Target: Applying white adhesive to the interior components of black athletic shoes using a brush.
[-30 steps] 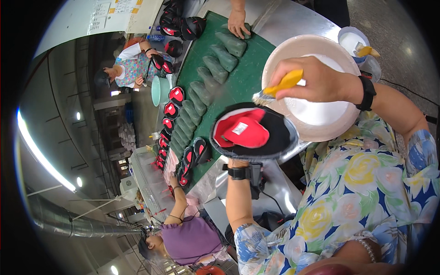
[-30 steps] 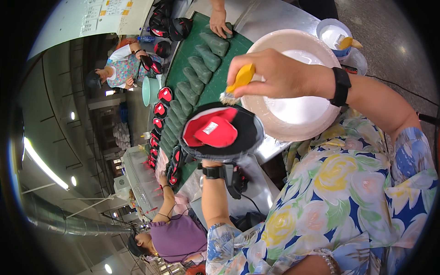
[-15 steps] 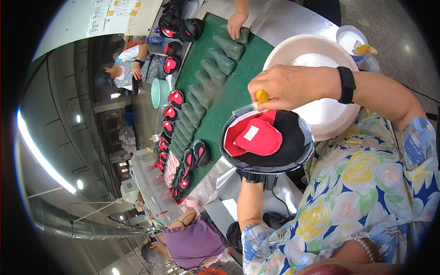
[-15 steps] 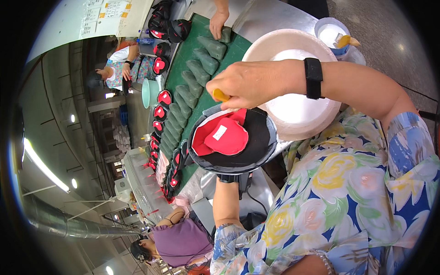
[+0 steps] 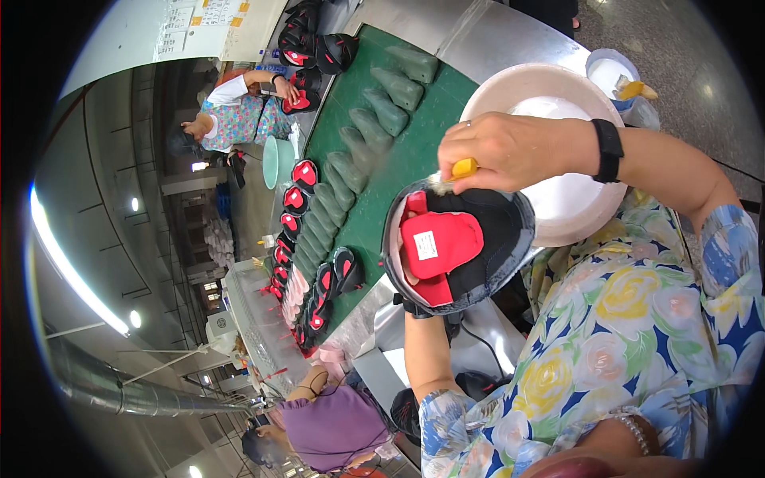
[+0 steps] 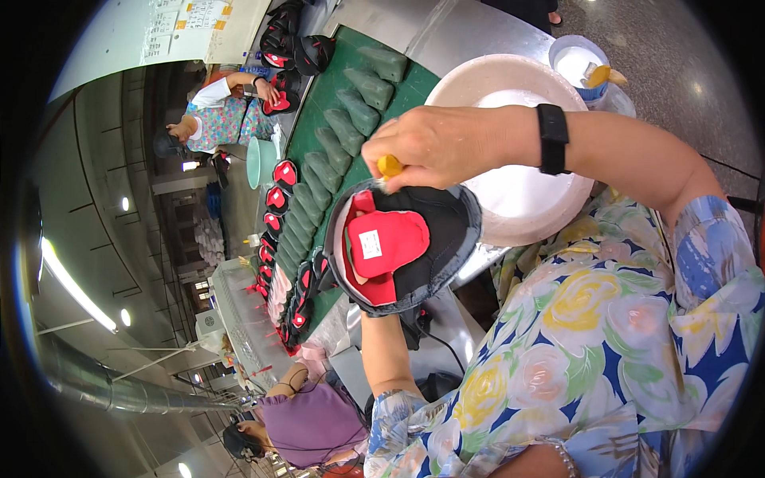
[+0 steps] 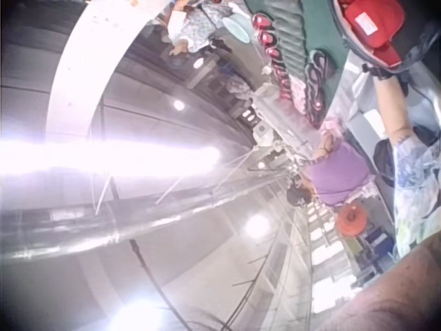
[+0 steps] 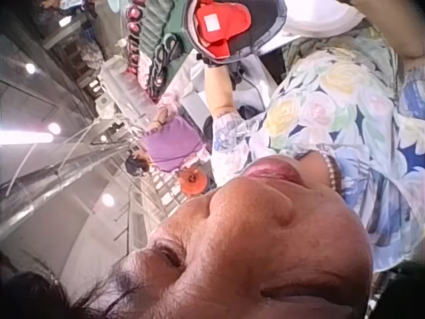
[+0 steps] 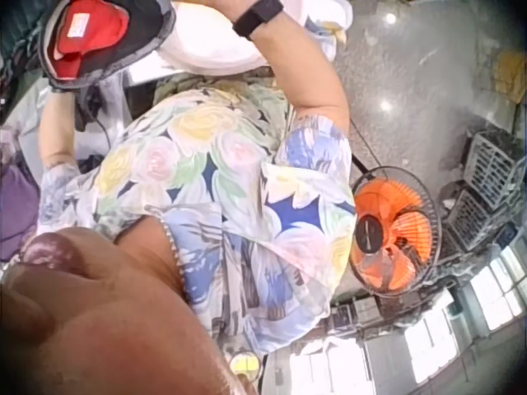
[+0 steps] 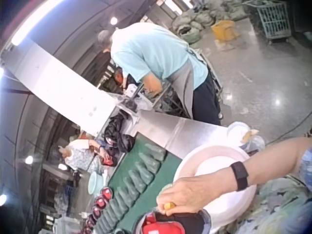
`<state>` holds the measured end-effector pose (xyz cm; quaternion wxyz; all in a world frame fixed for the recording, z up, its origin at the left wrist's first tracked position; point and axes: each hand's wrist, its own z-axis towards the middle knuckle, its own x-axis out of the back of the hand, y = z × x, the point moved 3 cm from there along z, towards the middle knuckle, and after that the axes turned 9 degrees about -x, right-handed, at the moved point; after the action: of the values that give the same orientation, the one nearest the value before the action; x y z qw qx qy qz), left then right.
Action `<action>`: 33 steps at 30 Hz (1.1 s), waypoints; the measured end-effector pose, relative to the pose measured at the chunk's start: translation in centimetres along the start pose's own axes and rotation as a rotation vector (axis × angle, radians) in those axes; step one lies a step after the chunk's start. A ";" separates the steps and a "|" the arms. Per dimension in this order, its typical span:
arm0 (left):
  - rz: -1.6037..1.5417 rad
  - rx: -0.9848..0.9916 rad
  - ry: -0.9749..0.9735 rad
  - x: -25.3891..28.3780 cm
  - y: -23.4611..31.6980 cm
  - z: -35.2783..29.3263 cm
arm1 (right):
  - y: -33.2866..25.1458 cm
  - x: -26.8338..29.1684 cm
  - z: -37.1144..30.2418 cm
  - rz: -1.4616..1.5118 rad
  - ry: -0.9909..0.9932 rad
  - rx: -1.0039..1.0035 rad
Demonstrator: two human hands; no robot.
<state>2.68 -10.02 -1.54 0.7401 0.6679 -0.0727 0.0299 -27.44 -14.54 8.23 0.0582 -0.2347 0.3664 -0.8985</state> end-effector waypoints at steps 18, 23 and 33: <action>-0.189 0.142 0.260 6.1 -3.7 -0.3 | 0.6 -3.2 -2.5 -0.027 -0.049 -0.192; -0.265 0.201 0.349 10.7 -6.7 -0.1 | 3.6 0.1 -0.4 -0.116 0.049 -0.330; -0.157 0.078 0.561 27.0 -16.0 2.2 | 4.3 3.4 -6.0 -0.214 0.088 -0.627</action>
<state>31.49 -15.30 -13.10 0.7052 0.6650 0.1880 0.1586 -33.55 -14.78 2.88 -0.1275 -0.2396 0.6005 -0.7521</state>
